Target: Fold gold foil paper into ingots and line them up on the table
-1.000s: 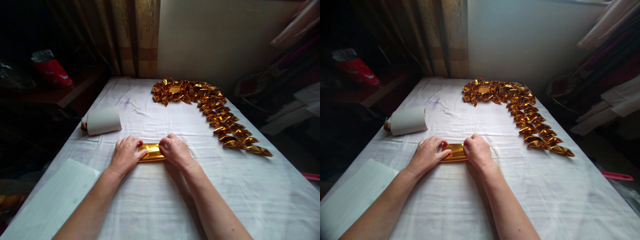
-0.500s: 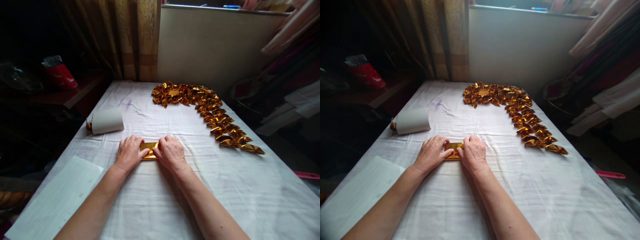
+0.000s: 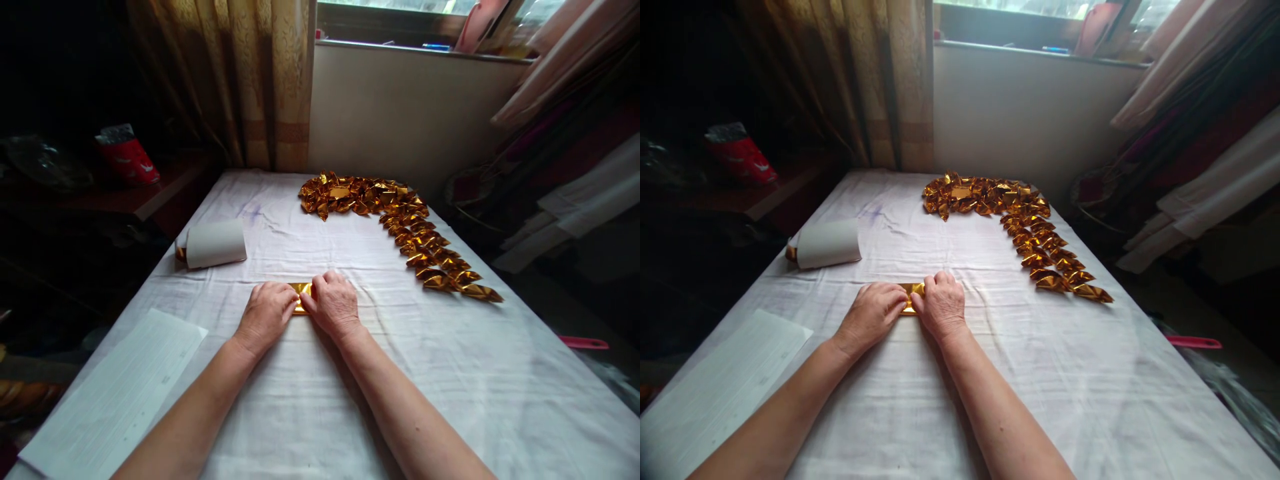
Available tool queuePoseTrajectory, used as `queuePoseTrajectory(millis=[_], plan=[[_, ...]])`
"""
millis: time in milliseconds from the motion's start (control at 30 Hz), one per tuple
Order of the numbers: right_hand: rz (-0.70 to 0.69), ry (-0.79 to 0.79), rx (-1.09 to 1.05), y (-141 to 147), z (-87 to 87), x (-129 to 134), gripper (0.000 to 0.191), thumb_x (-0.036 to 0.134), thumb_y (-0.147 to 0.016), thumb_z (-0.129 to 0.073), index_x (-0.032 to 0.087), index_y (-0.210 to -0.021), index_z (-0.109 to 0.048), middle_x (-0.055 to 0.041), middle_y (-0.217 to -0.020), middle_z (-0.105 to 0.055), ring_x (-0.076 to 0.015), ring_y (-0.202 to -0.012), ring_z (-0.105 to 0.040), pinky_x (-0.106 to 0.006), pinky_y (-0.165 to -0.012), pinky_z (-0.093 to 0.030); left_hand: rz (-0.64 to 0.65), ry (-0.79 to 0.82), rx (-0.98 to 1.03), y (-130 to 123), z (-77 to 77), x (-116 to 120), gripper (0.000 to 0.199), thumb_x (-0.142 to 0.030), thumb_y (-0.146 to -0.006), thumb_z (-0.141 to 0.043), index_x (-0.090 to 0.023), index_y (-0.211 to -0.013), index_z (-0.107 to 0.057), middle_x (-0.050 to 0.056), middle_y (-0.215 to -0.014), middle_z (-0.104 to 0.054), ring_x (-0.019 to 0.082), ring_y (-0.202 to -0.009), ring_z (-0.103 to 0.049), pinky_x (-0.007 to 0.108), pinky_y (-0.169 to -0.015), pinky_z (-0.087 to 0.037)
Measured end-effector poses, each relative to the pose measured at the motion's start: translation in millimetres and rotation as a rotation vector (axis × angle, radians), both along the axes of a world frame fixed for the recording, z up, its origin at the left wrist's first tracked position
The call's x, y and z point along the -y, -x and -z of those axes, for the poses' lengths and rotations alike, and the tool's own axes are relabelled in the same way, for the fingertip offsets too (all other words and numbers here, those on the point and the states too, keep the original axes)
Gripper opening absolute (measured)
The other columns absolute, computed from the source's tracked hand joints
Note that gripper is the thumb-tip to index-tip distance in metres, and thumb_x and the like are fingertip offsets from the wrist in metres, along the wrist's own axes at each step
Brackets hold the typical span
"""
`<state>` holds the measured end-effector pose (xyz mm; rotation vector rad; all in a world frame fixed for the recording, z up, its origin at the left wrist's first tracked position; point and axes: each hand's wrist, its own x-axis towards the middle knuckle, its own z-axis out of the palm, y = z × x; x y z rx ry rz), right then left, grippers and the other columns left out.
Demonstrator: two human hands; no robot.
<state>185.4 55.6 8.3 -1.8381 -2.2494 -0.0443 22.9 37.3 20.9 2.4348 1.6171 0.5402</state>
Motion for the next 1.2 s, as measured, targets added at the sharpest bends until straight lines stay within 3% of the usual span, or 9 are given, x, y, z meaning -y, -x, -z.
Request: queuePoseTrajectory(millis=[400, 633, 967, 1200], plan=[[-0.005, -0.083, -0.081, -0.4, 11.6, 7.2, 0.026, 0.046, -0.086, -0.061, 0.020, -0.089, -0.065, -0.0075, -0.097, -0.062, -0.0235, -0.091, -0.051, -0.034, -0.079, -0.032, -0.073, 0.049, 0.102, 0.0, 12.5, 4.1, 0.006, -0.023, -0.087, -0.058, -0.024, -0.086, -0.064, 0.002, -0.102, -0.069, 0.022, -0.102, -0.058, 0.037, -0.091, -0.039], [-0.031, -0.026, -0.123, -5.0, 10.8, 20.4, 0.039, 0.052, -0.087, -0.060, 0.022, -0.111, -0.064, -0.0082, -0.117, -0.062, -0.0259, -0.105, -0.051, -0.037, -0.089, -0.034, -0.100, 0.021, 0.100, -2.5, 16.6, 9.2, 0.006, -0.028, -0.085, -0.062, -0.024, -0.088, -0.061, 0.001, -0.104, -0.067, 0.022, -0.105, -0.056, 0.037, -0.093, -0.038], [-0.131, 0.058, -0.175, -44.6, 21.1, 21.7, 0.034, 0.031, -0.094, -0.048, 0.031, -0.125, -0.064, -0.0010, -0.136, -0.059, -0.0224, -0.126, -0.048, -0.039, -0.104, -0.034, -0.140, 0.041, 0.072, -4.0, 16.2, 7.4, 0.007, -0.028, -0.083, -0.062, -0.024, -0.089, -0.060, 0.000, -0.103, -0.068, 0.021, -0.103, -0.056, 0.037, -0.094, -0.037], [-0.131, 0.031, -0.169, -42.7, 23.8, 23.5, 0.035, 0.030, -0.095, -0.046, 0.030, -0.126, -0.063, -0.0013, -0.136, -0.059, -0.0235, -0.127, -0.048, -0.041, -0.106, -0.034, -0.290, 0.021, -0.032, -29.7, 17.7, 8.0, 0.029, -0.048, -0.081, -0.066, -0.021, -0.090, -0.059, 0.007, -0.102, -0.063, 0.028, -0.104, -0.053, 0.041, -0.092, -0.037]])
